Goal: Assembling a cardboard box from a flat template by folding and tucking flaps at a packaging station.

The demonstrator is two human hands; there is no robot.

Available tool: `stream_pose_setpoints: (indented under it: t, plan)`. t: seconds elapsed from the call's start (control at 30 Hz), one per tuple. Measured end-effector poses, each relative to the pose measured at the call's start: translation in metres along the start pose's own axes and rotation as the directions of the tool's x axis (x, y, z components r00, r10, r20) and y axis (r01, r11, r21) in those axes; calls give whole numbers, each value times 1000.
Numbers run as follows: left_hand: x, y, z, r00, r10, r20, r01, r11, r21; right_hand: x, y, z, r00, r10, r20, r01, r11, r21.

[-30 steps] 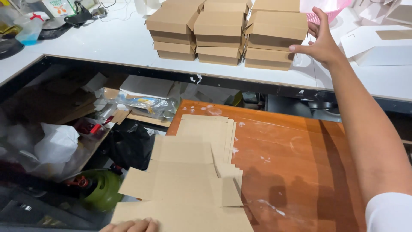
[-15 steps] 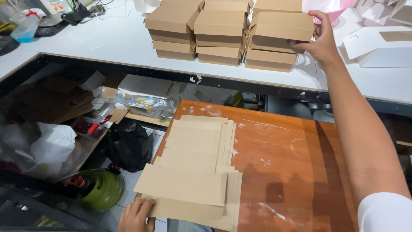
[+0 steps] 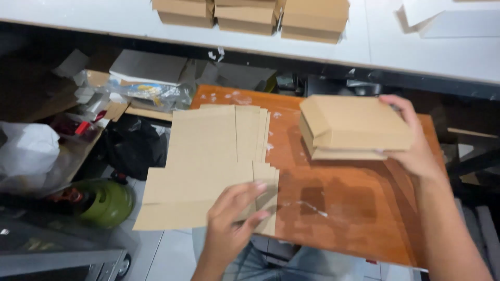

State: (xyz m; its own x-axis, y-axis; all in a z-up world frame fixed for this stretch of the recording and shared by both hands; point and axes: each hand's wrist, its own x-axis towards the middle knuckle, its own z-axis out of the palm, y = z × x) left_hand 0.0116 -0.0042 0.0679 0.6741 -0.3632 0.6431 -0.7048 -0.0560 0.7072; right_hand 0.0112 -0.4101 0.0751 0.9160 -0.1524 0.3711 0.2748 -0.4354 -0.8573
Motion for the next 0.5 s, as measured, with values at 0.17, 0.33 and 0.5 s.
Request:
stream_pose_setpoints:
  t: [0.17, 0.33, 0.5]
  plan:
    - [15, -35, 73, 978, 3, 210, 25, 991, -131, -94, 26, 31, 977, 213, 16, -213, 977, 0]
    - [5, -46, 108, 851, -109, 514, 219, 963, -158, -138, 30, 45, 932, 363, 14, -363, 931, 45]
    - [-14, -61, 132, 907, -149, 395, 279, 914, -295, -146, 34, 58, 930, 359, -79, -343, 925, 164]
